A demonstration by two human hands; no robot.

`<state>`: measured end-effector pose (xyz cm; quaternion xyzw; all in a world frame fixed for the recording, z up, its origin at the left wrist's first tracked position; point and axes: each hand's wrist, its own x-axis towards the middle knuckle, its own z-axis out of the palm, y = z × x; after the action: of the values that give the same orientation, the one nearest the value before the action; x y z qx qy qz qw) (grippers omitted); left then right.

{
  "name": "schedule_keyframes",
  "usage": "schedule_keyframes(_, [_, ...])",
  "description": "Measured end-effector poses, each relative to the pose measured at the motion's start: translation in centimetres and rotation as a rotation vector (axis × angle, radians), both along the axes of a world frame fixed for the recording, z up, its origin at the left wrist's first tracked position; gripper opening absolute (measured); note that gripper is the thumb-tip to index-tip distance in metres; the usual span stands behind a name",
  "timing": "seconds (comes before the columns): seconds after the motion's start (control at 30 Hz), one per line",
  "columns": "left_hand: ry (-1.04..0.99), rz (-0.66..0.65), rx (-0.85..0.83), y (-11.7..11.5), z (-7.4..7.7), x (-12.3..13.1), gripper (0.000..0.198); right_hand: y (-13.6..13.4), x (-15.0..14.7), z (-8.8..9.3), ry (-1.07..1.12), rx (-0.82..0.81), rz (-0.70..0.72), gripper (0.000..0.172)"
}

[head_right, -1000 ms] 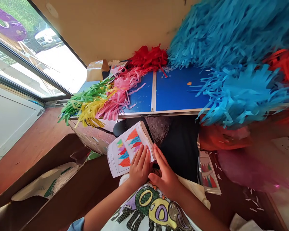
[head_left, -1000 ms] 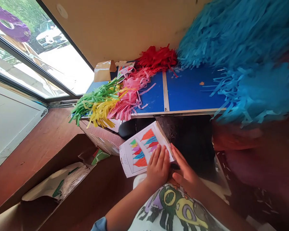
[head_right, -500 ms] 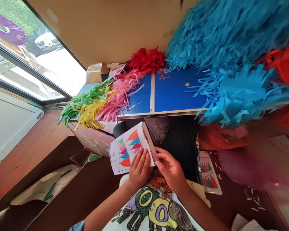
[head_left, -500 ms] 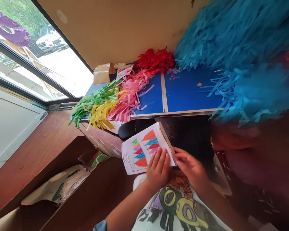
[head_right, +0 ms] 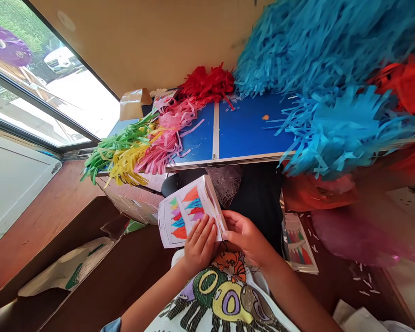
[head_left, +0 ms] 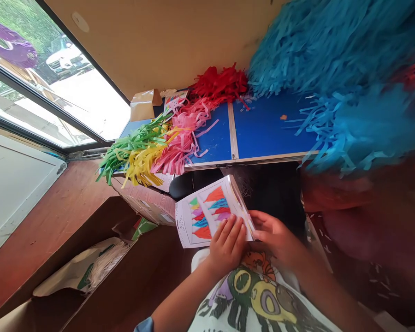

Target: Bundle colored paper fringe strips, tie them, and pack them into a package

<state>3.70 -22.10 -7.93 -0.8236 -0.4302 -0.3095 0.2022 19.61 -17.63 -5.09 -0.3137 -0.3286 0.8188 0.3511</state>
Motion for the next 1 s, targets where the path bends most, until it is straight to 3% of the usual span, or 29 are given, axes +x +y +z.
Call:
schedule_keyframes(0.13, [0.003, -0.022, -0.005, 0.0, 0.2, 0.2, 0.026, 0.6, 0.3, 0.7, -0.134, 0.150, 0.024, 0.038])
schedule_keyframes(0.37, [0.020, -0.047, -0.019, 0.0, 0.3, 0.2, 0.026, 0.5, -0.2, 0.4, -0.229, 0.107, -0.051, 0.039])
schedule_keyframes(0.57, [-0.003, -0.008, -0.016, 0.0, 0.0, 0.1, 0.027, -0.7, -1.1, -0.1, 0.060, -0.166, -0.114, 0.034])
schedule_keyframes(0.7, [-0.012, -0.003, 0.009, -0.1, -0.1, 0.1, 0.026, -1.4, -2.0, -0.9, 0.170, -0.250, -0.196, 0.029])
schedule_keyframes(1.0, [-0.048, 0.027, 0.026, -0.2, -0.3, 0.1, 0.025, -1.8, -1.9, -1.2, 0.272, -0.197, -0.082, 0.032])
